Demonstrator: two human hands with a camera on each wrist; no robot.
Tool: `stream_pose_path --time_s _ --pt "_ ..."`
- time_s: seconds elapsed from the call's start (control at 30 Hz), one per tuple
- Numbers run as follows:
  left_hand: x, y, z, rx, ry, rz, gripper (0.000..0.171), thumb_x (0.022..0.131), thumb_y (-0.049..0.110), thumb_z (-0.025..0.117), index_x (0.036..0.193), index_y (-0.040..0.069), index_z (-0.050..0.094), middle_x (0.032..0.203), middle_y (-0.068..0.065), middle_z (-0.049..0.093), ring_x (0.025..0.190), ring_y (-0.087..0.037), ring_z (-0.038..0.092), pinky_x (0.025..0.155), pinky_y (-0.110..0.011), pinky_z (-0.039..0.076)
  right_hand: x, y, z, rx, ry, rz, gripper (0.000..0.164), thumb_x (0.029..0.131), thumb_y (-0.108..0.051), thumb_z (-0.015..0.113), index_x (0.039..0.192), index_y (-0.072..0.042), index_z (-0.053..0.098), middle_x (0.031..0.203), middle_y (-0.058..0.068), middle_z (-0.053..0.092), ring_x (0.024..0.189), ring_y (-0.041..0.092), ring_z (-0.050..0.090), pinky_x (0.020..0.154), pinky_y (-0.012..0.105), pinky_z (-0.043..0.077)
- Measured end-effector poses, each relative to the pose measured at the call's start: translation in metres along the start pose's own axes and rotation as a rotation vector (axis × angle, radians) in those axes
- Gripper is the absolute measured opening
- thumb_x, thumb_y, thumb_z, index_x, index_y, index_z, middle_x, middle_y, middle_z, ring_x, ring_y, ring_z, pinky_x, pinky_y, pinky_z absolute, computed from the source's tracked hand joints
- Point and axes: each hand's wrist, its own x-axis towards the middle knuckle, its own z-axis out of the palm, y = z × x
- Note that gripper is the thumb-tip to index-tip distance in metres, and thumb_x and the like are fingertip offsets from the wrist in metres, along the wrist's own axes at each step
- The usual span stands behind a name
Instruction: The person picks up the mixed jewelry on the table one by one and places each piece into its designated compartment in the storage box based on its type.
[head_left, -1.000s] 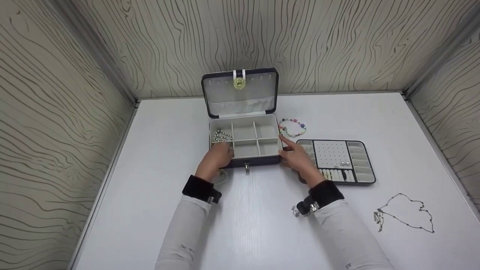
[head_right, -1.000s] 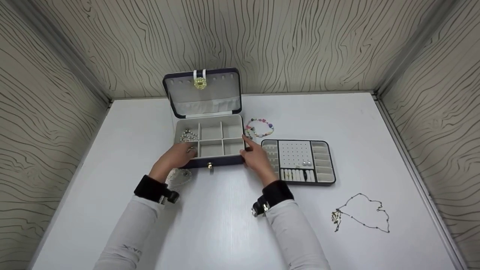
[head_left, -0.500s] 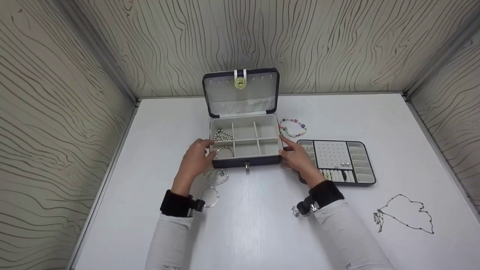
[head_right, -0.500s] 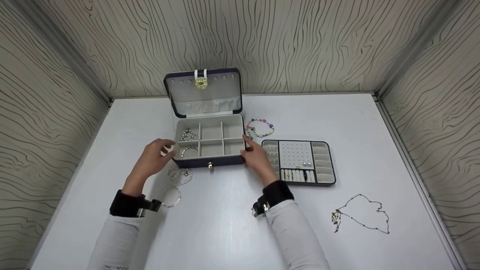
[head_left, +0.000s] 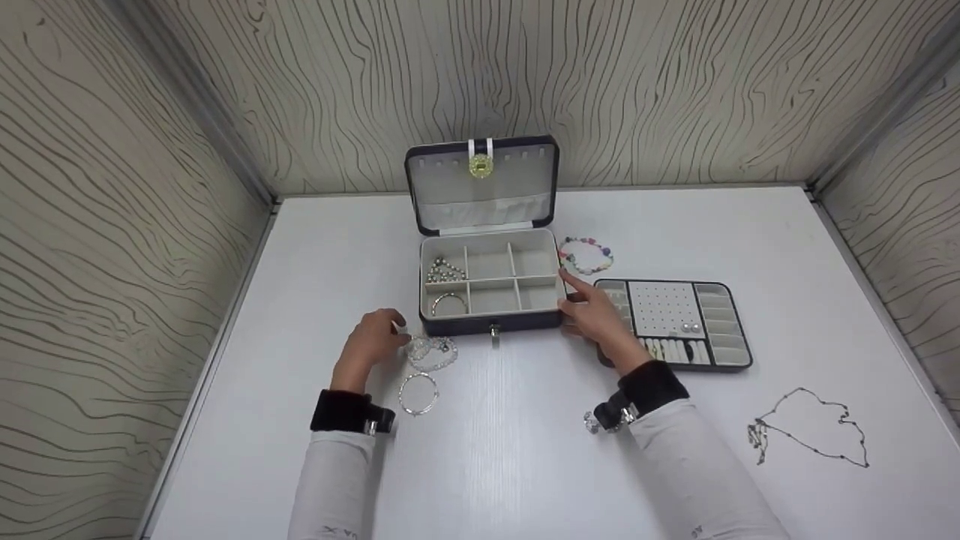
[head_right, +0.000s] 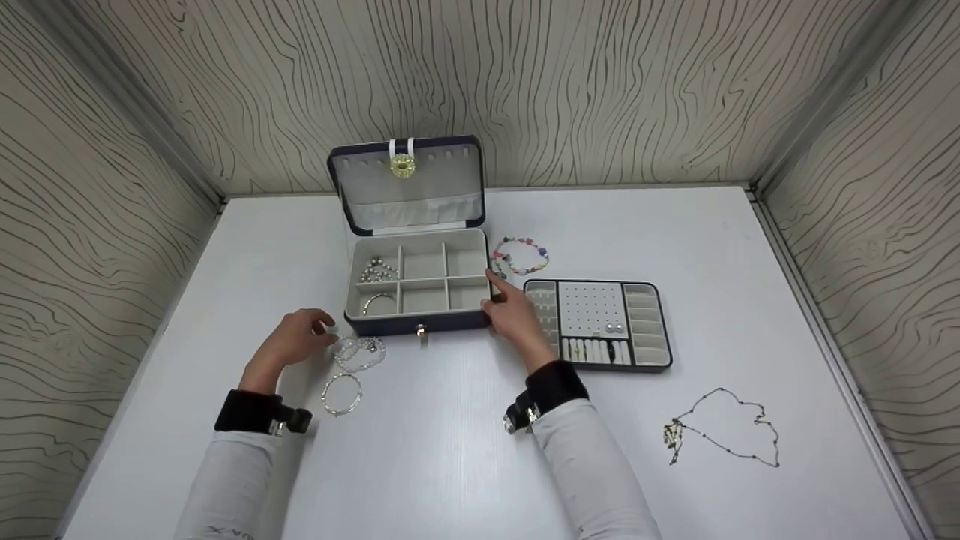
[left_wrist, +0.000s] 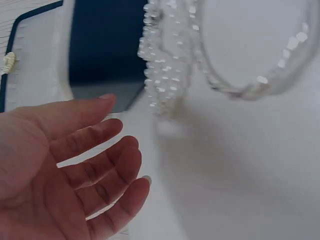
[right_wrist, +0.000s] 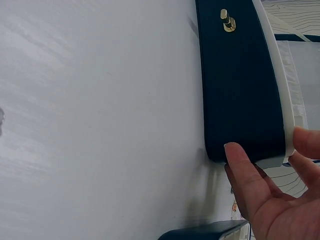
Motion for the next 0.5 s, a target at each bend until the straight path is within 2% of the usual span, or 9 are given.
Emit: stream_pose_path --time_s 0.23,0.5 --pt "0.0006 -0.0014 0.0047 0.058 -0.012 -0.038 0.024 0.084 0.011 0.070 0.105 0.000 0.068 0.097 -0.015 0.068 0.088 -0.034 0.064 0.078 -0.050 0.052 -0.0014 0.0003 0.0004 0.019 -0.009 -0.005 0.060 0.100 -0.012 0.053 0.155 -0.024 0.032 0.135 0.025 0.042 0.109 0.032 0.056 0.091 0.043 0.053" --pt "0.0025 0.0013 0.0094 0.108 0.003 -0.067 0.016 0.083 0.013 0.071 0.093 0.001 0.069 0.089 -0.014 0.068 0.081 -0.033 0.065 0.073 -0.049 0.053 -0.0014 -0.0008 0.0001 0.011 -0.003 -0.005 0.060 0.100 -0.013 0.053 0.155 -0.025 0.032 0.136 0.025 0.042 0.112 0.033 0.056 0.092 0.042 0.052"
